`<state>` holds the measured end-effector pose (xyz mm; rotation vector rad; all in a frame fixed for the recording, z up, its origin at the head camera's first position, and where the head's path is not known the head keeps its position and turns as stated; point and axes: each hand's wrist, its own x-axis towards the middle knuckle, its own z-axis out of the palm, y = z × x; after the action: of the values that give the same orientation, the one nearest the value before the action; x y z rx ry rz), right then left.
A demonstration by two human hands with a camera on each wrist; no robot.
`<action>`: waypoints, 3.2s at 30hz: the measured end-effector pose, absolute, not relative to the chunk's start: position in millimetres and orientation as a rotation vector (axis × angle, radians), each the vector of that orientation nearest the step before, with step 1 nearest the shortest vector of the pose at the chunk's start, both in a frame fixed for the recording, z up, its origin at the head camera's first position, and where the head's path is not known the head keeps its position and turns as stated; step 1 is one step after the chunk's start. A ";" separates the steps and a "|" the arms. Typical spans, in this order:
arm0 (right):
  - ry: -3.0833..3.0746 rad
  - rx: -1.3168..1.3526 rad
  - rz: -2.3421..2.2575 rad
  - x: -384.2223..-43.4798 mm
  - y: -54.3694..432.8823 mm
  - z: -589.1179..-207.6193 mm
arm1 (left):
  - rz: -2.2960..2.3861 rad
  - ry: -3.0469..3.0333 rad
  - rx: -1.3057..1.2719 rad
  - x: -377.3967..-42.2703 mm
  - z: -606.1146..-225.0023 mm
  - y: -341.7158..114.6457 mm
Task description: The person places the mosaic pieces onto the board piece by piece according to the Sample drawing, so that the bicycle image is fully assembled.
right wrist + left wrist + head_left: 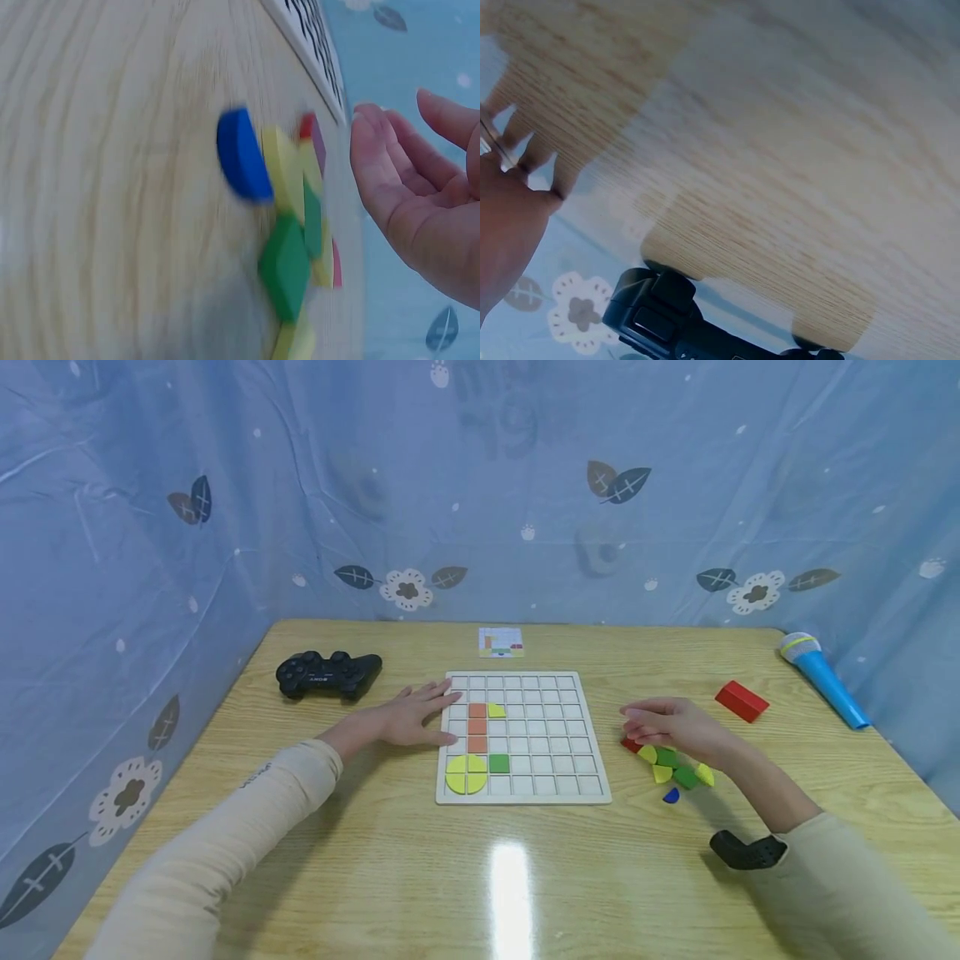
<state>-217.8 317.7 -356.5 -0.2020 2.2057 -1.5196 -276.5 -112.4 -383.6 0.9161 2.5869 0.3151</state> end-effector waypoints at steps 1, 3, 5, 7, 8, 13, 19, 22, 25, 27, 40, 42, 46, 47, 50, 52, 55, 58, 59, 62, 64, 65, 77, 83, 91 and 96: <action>2.211 -0.199 -1.522 -216.3 322.7 -356.3 | 0.312 2.589 0.917 -276.5 -384.0 -112.3; 2.213 -0.187 -1.531 -213.7 332.7 -356.3 | 0.303 2.594 0.915 -276.6 -384.8 -112.3; 2.227 -0.173 -1.535 -210.9 342.4 -356.5 | 0.299 2.596 0.914 -277.1 -385.5 -112.2; 2.265 -0.165 -1.518 -207.6 351.1 -357.1 | 0.298 2.597 0.915 -277.4 -386.1 -112.2; 2.292 -0.173 -1.496 -205.8 355.2 -357.7 | 0.298 2.597 0.914 -277.3 -386.2 -112.4; 2.449 -0.254 -1.356 -195.1 371.0 -361.9 | 0.303 2.597 0.920 -276.8 -385.0 -113.4; 2.608 -0.376 -1.172 -185.2 379.9 -367.5 | 0.306 2.605 0.928 -276.6 -385.1 -112.9; 2.651 -0.423 -1.115 -181.7 379.7 -370.7 | 0.307 2.606 0.929 -276.6 -385.7 -112.8; 2.681 -0.484 -1.076 -179.3 377.7 -373.9 | 0.305 2.604 0.924 -275.9 -385.6 -113.5; 2.707 -0.546 -1.035 -177.7 377.1 -375.4 | 0.303 2.603 0.920 -275.7 -385.1 -113.7; 2.803 -0.760 -0.977 -174.0 379.7 -381.1 | 0.298 2.605 0.923 -276.2 -383.7 -112.6; 2.818 -0.779 -0.990 -174.5 379.5 -381.4 | 0.302 2.606 0.919 -275.9 -383.8 -112.9; 2.817 -0.765 -1.021 -175.4 379.5 -381.2 | 0.305 2.609 0.918 -275.4 -384.5 -113.3; 2.810 -0.750 -1.025 -175.5 379.5 -381.0 | 0.305 2.609 0.918 -275.4 -384.8 -113.4; 2.797 -0.699 -1.009 -175.8 379.1 -379.5 | 0.306 2.608 0.924 -275.7 -385.5 -113.5; 2.796 -0.664 -0.983 -176.8 378.0 -377.6 | 0.310 2.607 0.924 -275.7 -385.5 -113.9; 2.799 -0.608 -0.938 -179.3 375.4 -373.7 | 0.316 2.608 0.920 -275.4 -385.4 -114.3; 2.791 -0.588 -0.920 -182.2 374.3 -371.2 | 0.322 2.608 0.915 -275.5 -385.9 -114.2; 2.787 -0.586 -0.918 -183.1 374.3 -371.2 | 0.321 2.608 0.914 -275.7 -386.3 -114.2; 2.773 -0.603 -0.923 -185.3 376.0 -372.6 | 0.313 2.607 0.907 -276.2 -386.7 -113.9; 2.761 -0.599 -0.929 -186.0 377.3 -373.8 | 0.314 2.607 0.912 -276.2 -386.5 -114.1; 2.749 -0.607 -0.936 -186.3 377.9 -374.1 | 0.305 2.608 0.910 -276.2 -386.6 -114.1; 2.749 -0.576 -0.949 -187.0 381.3 -372.1 | 0.309 2.607 0.941 -275.4 -386.1 -114.9; 2.672 -0.365 -1.061 -187.9 380.3 -362.0 | 0.318 2.609 0.947 -275.5 -386.9 -115.0; 2.441 -0.222 -1.326 -192.6 363.4 -358.3 | 0.324 2.601 0.937 -274.3 -385.5 -114.1; 2.451 -0.199 -1.347 -197.0 345.1 -360.8 | 0.314 2.600 0.939 -274.8 -387.2 -114.1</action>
<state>-197.0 345.1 -360.8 -0.1991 2.4509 -1.3473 -274.8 -114.1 -387.2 0.9390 2.6003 0.3142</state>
